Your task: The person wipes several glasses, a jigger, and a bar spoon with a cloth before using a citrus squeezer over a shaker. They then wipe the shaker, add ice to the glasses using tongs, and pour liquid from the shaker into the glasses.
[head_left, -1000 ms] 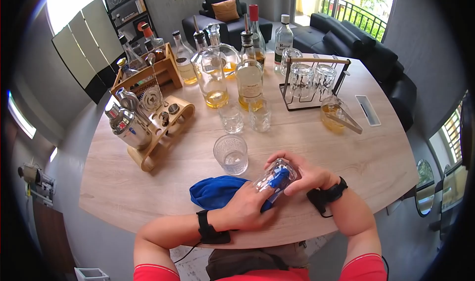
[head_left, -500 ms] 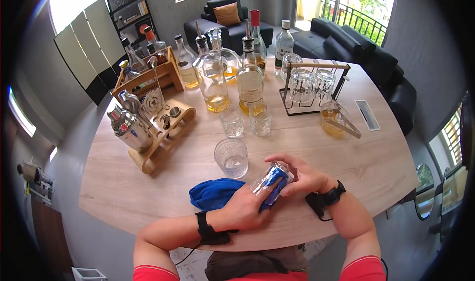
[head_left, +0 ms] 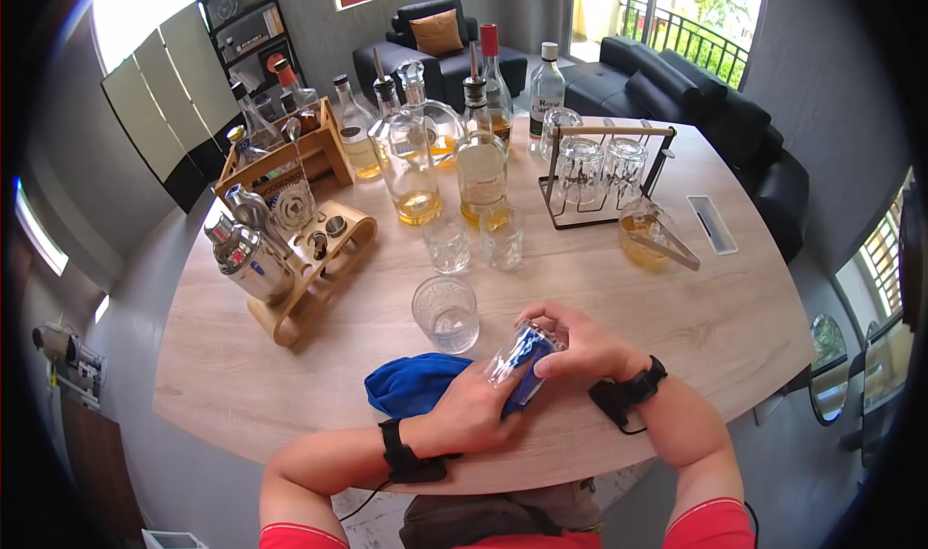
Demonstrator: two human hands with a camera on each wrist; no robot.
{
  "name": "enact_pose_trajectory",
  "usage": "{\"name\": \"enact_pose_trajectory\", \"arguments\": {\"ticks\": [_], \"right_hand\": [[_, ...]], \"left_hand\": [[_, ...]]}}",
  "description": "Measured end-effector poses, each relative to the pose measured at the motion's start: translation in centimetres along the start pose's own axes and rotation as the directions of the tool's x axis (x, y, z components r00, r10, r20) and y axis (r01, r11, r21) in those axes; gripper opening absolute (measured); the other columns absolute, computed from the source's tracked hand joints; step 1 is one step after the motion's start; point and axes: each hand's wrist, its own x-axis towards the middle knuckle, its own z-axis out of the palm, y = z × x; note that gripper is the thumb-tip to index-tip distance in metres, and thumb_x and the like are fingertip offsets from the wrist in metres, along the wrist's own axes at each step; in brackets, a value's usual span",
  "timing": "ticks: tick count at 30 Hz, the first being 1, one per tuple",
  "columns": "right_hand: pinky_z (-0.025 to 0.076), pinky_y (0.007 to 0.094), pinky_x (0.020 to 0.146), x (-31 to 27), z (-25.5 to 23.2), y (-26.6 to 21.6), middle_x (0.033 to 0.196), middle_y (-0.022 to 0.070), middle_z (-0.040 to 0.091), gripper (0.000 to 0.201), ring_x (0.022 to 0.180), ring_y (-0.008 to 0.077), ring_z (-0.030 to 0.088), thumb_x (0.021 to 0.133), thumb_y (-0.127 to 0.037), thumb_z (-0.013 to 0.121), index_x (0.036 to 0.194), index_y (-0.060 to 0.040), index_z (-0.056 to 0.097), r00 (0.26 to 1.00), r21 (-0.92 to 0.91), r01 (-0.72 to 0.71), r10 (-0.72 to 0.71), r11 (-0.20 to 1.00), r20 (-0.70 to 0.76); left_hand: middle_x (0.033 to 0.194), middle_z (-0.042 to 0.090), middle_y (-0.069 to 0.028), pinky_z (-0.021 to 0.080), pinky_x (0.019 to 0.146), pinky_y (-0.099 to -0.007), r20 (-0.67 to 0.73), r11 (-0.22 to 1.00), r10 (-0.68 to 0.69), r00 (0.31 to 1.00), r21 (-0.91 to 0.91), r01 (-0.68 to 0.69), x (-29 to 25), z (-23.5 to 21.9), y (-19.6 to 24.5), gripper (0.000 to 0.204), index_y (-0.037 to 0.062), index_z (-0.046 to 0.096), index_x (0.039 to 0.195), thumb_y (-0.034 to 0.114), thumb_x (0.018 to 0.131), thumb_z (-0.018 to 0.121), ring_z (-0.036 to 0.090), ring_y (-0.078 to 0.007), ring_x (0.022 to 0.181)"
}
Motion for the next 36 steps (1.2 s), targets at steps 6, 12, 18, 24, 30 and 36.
{"name": "enact_pose_trajectory", "arguments": {"ticks": [6,12,18,24,30,36], "right_hand": [[0.049,0.0308,0.099,0.1,0.8,0.0,0.122,0.0077,0.06,0.093,0.112,0.0162,0.059,0.071,-0.02,0.092,0.147,-0.0058,0.041,0.995,-0.001,0.096,-0.096,0.995,-0.041],[0.051,0.0336,0.098,0.1,-0.1,0.8,0.121,0.0086,0.062,0.088,0.112,0.0187,0.062,0.073,-0.021,0.089,0.146,-0.0037,0.041,0.992,0.108,0.095,-0.084,0.99,-0.095],[0.053,0.0396,0.096,0.4,-1.1,2.2,0.117,0.0076,0.065,0.071,0.108,0.0233,0.065,0.089,-0.049,0.075,0.137,-0.0033,0.05,0.904,0.435,0.347,-0.172,0.831,-0.393],[0.054,0.0377,0.096,0.3,-1.8,1.7,0.113,0.006,0.066,0.064,0.107,0.0211,0.065,0.097,-0.048,0.065,0.14,-0.005,0.047,0.898,0.52,0.359,-0.135,0.775,-0.419],[0.05,0.0344,0.103,0.3,-0.2,1.2,0.132,0.0118,0.059,0.07,0.121,0.0188,0.06,0.091,-0.033,0.077,0.145,-0.0022,0.043,0.979,0.26,0.145,-0.1,0.955,-0.177],[0.048,0.0346,0.105,0.6,0.2,1.8,0.134,0.0104,0.059,0.078,0.122,0.0174,0.058,0.084,-0.035,0.084,0.142,-0.0015,0.045,0.986,0.185,0.118,-0.093,0.976,-0.142]], "left_hand": [[0.131,0.056,-0.0277,0.05,0.097,-0.0496,0.104,0.997,-0.076,0.992,-0.019,0.078,0.3,-0.3,0.0,0.075,-0.0006,0.045,0.143,0.01,0.074,0.07,0.057,-0.0484,0.114],[0.117,0.062,-0.0273,0.051,0.087,-0.0495,0.08,0.997,-0.043,0.996,0.063,0.038,0.0,-0.2,0.0,0.07,-0.0004,0.048,0.14,0.011,0.075,0.07,0.061,-0.0463,0.102],[0.134,0.055,-0.0295,0.051,0.092,-0.0477,0.013,0.994,0.047,0.999,0.097,-0.048,0.0,0.0,0.4,0.074,-0.0013,0.045,0.145,0.009,0.076,0.07,0.062,-0.0452,0.107],[0.141,0.05,-0.0291,0.046,0.104,-0.0464,-0.097,0.988,-0.068,0.993,-0.147,0.053,-0.2,0.0,0.3,0.077,-0.0033,0.036,0.152,0.006,0.083,0.069,0.056,-0.0467,0.12],[0.153,0.034,-0.0323,0.031,0.116,-0.0525,-0.108,0.997,0.065,0.992,0.041,-0.061,0.0,-0.1,0.4,0.086,-0.0043,0.024,0.156,0.033,0.094,0.071,0.034,-0.0525,0.14],[0.153,0.03,-0.0372,0.029,0.118,-0.0521,-0.132,1.0,-0.003,0.991,-0.001,0.002,-0.3,0.0,0.1,0.085,-0.0071,0.021,0.156,0.035,0.097,0.065,0.034,-0.0542,0.141]]}}
